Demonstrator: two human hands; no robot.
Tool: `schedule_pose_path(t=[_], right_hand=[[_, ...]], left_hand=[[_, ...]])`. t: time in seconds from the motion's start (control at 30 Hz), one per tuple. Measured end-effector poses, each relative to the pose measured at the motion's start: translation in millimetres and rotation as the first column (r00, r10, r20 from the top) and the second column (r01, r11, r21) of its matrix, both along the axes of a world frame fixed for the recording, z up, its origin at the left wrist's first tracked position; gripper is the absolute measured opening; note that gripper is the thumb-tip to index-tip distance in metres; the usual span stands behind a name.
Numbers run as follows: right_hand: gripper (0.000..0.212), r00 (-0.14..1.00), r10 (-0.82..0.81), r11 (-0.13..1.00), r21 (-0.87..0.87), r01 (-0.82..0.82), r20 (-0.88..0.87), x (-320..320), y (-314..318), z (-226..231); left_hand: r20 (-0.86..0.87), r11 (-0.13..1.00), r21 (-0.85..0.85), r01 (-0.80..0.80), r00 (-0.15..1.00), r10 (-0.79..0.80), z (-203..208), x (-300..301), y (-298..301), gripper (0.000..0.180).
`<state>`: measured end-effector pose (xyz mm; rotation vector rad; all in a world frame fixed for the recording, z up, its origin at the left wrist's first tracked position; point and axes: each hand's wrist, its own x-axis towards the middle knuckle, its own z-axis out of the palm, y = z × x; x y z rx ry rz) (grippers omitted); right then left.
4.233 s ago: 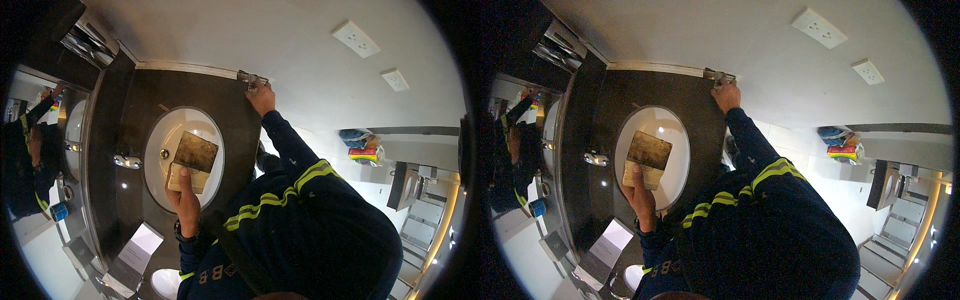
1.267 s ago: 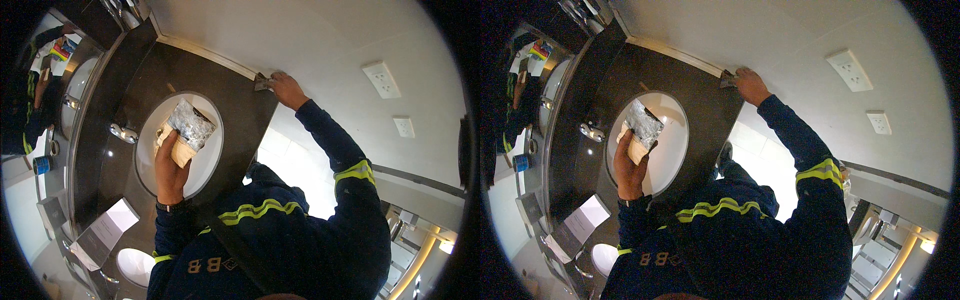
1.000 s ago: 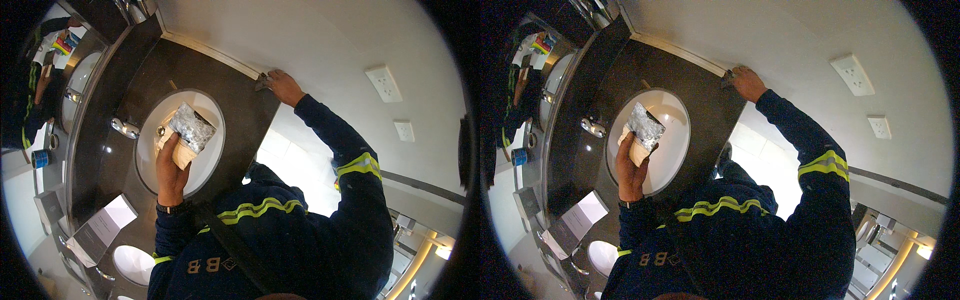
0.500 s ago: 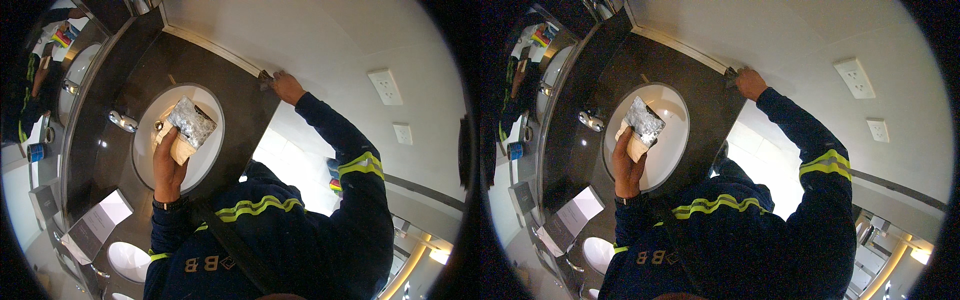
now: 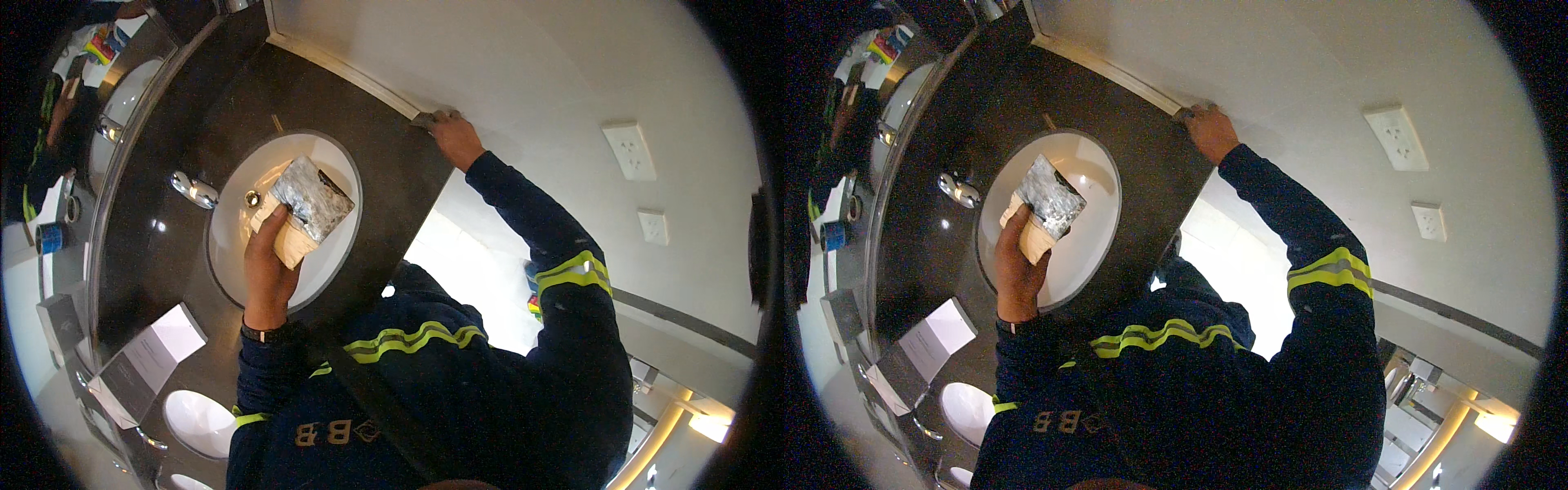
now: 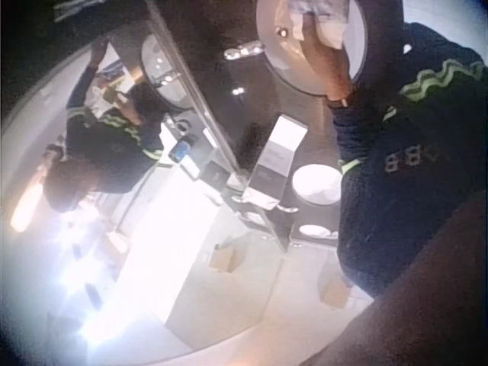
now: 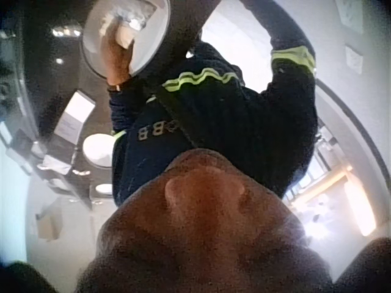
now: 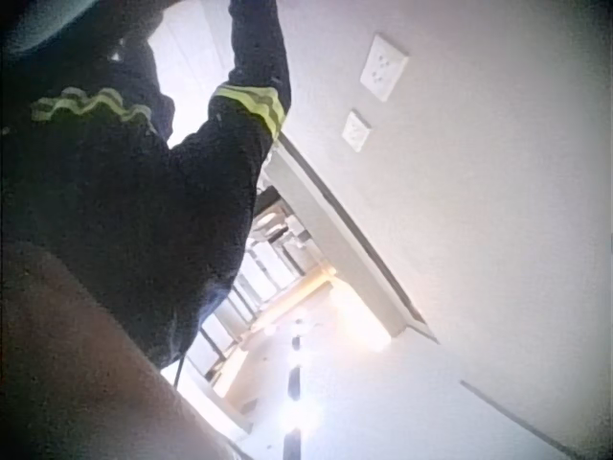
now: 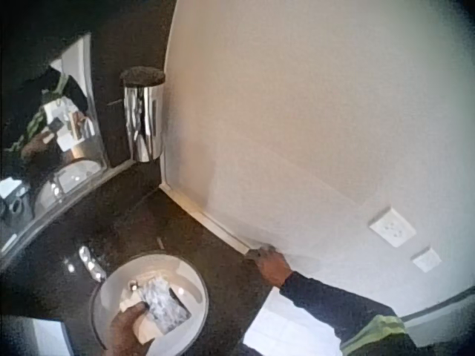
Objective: The person applies a dark adhesive along the edge where a wall meets a countertop using a small putty knife and a hawk. They repeatedly scoop adhesive from the hawk and spread it along the seam, then move to a different section of the countertop to continue the same process.
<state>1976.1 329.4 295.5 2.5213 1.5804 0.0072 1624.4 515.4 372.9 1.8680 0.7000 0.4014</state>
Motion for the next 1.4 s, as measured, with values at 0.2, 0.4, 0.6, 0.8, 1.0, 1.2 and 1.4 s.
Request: schedule_pose_path(t=[0.2,0.4,0.6,0.8,1.0,1.2,1.4], right_hand=[[0.021,0.997,0.003,0.976,-0.218,0.013,0.073,1.2,-2.1,-7.9],[0.018,0.995,0.007,0.981,-0.194,0.013,0.099,1.5,-10.3,-12.3],[0.018,0.996,0.018,1.000,-0.014,-0.017,0.086,-1.9,-10.9,-15.2],[0.017,0.998,-0.013,0.995,-0.097,0.019,0.062,-1.3,-16.0,-14.5],[0.017,0.996,-0.031,0.984,-0.171,0.044,0.081,-2.9,-29.3,-10.4],[0.016,0.996,-0.058,0.983,-0.170,0.070,0.072,-3.4,-42.2,-10.1],[0.015,0.992,-0.063,0.984,-0.160,0.080,0.109,-6.0,-53.0,-6.3]], left_hand=[[0.105,0.409,-0.909,-0.078,0.908,0.405,10.5,14.4,-5.4,0.039],[0.115,0.347,-0.936,-0.054,0.886,0.448,12.9,12.1,-6.5,0.040],[0.223,0.509,-0.861,-0.009,0.892,0.393,2.2,4.7,-5.9,0.040],[0.198,0.617,-0.785,-0.048,0.925,0.324,-2.5,2.9,-3.2,0.041],[0.187,0.472,-0.881,-0.019,0.904,0.385,-7.2,-1.5,-0.5,0.042],[0.158,0.438,-0.899,-0.020,0.917,0.367,-7.9,-5.0,-0.1,0.060],[0.158,0.272,-0.961,0.037,0.885,0.438,-2.9,-4.3,-2.5,0.067]])
